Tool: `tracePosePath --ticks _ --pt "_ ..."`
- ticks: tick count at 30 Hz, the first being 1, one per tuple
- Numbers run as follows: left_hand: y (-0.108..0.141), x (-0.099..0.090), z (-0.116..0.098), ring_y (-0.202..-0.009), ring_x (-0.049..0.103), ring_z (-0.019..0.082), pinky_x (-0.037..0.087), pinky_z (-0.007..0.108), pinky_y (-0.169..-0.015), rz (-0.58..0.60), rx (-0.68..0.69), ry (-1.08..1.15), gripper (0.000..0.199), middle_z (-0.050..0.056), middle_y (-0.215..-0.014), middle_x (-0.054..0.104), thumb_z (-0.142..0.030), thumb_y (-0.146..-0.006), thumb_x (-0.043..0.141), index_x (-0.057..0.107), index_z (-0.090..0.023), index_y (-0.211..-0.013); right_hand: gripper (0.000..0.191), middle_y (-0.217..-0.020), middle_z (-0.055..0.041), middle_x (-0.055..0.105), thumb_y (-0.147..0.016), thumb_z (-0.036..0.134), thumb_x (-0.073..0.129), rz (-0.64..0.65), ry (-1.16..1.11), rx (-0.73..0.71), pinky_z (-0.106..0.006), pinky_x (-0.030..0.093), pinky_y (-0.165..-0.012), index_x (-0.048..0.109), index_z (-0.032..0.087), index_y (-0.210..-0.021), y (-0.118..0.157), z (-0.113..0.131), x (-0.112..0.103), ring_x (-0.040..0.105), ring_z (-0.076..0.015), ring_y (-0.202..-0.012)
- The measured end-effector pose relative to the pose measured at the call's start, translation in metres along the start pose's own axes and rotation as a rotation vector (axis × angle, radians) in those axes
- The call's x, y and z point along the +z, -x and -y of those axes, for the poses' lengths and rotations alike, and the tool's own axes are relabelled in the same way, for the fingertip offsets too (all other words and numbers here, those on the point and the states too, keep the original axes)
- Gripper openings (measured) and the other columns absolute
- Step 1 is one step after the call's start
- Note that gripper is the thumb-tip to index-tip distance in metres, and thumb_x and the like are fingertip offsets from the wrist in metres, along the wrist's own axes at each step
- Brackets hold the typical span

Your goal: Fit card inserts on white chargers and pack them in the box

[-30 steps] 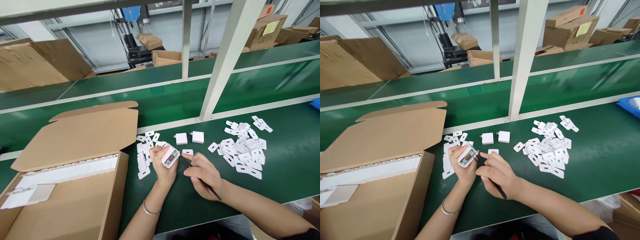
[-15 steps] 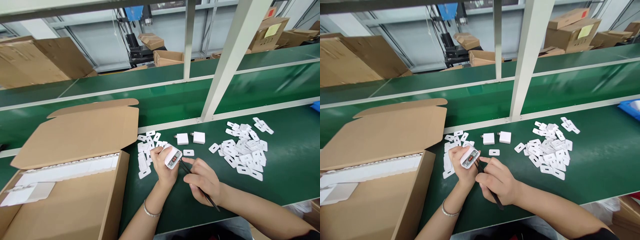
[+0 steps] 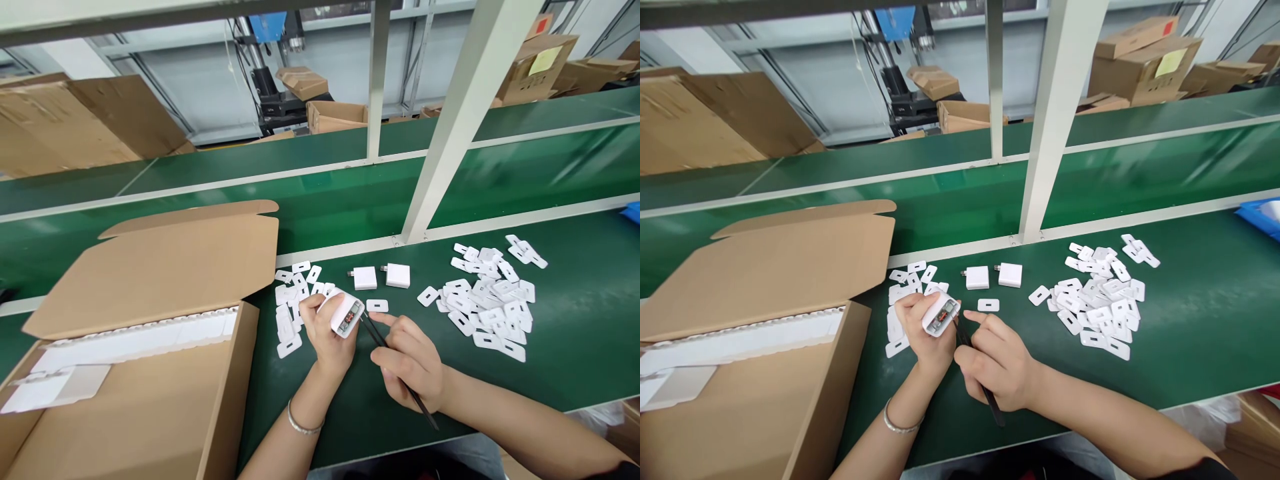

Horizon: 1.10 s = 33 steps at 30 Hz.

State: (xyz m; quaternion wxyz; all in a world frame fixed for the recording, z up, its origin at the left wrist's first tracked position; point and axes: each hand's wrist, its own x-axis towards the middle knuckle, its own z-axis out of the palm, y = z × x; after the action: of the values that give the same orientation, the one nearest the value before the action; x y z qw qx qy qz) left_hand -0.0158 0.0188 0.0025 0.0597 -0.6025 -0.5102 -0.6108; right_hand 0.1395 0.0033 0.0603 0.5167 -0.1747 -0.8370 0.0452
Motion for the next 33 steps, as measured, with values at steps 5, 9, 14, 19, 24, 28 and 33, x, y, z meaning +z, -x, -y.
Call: tracePosePath --ticks 5,9,14,19,24,28,33 --pt "-0.0020 0.0001 -0.0008 -0.094 0.055 0.020 0.050 0.030 -0.074 -0.012 0.035 -0.004 0.035 0.004 -0.103 0.044 -0.012 -0.088 0.072 0.061 -0.024 -0.119 0.020 -0.075 -0.0003 0.045 -0.097 0.007 0.042 0.004 -0.020 0.017 -0.045 0.066 -0.094 0.057 0.017 -0.106 -0.0013 0.0008 -0.0014 0.040 -0.0140 -0.065" --pt "-0.0023 -0.0001 -0.0004 -0.091 0.054 0.019 0.048 0.030 -0.073 -0.035 0.078 -0.015 0.040 0.004 -0.104 0.043 -0.010 -0.088 0.072 0.060 -0.025 -0.122 0.021 -0.072 0.0006 0.047 -0.096 0.006 0.041 0.003 -0.021 0.012 -0.043 0.066 -0.092 0.057 0.017 -0.105 -0.0001 0.0017 0.0003 0.039 -0.0138 -0.063" --pt "-0.0023 -0.0005 0.0001 -0.090 0.052 0.018 0.046 0.029 -0.073 -0.048 0.116 -0.044 0.042 0.004 -0.105 0.042 -0.009 -0.088 0.074 0.060 -0.026 -0.123 0.022 -0.073 0.0000 0.048 -0.091 0.003 0.044 0.001 -0.002 0.002 -0.043 0.066 -0.094 0.057 0.017 -0.102 0.0018 0.0015 0.0016 0.038 -0.0138 -0.064" --pt "-0.0015 0.0011 0.0002 -0.087 0.052 0.016 0.046 0.029 -0.073 -0.073 0.135 -0.087 0.044 0.004 -0.105 0.042 -0.006 -0.086 0.074 0.062 -0.026 -0.122 0.024 -0.071 0.0011 0.047 -0.087 0.001 0.045 0.011 0.032 -0.017 -0.042 0.066 -0.092 0.058 0.017 -0.100 0.0026 0.0015 0.0014 0.037 -0.0135 -0.062" --pt "-0.0015 0.0004 0.0022 -0.091 0.054 0.018 0.047 0.029 -0.074 -0.069 0.099 -0.083 0.044 0.004 -0.105 0.042 -0.006 -0.086 0.073 0.062 -0.026 -0.123 0.022 -0.070 0.0013 0.046 -0.087 0.002 0.046 -0.001 0.063 -0.013 -0.042 0.066 -0.090 0.058 0.017 -0.099 0.0026 0.0015 -0.0005 0.037 -0.0138 -0.061" --pt "-0.0018 -0.0002 0.0023 -0.090 0.054 0.018 0.047 0.030 -0.072 -0.068 0.087 -0.090 0.042 0.004 -0.105 0.042 -0.008 -0.086 0.073 0.062 -0.027 -0.122 0.022 -0.070 0.0015 0.044 -0.089 0.003 0.045 0.010 0.043 -0.021 -0.042 0.066 -0.093 0.058 0.017 -0.100 0.0027 0.0004 -0.0008 0.036 -0.0143 -0.062" --pt "-0.0013 0.0009 0.0004 -0.089 0.054 0.018 0.047 0.030 -0.073 -0.066 0.089 -0.112 0.039 0.004 -0.104 0.042 -0.010 -0.087 0.073 0.064 -0.027 -0.121 0.020 -0.069 0.0019 0.044 -0.093 0.007 0.045 0.022 0.037 -0.029 -0.042 0.066 -0.093 0.059 0.017 -0.101 0.0040 -0.0004 0.0018 0.037 -0.0145 -0.062"
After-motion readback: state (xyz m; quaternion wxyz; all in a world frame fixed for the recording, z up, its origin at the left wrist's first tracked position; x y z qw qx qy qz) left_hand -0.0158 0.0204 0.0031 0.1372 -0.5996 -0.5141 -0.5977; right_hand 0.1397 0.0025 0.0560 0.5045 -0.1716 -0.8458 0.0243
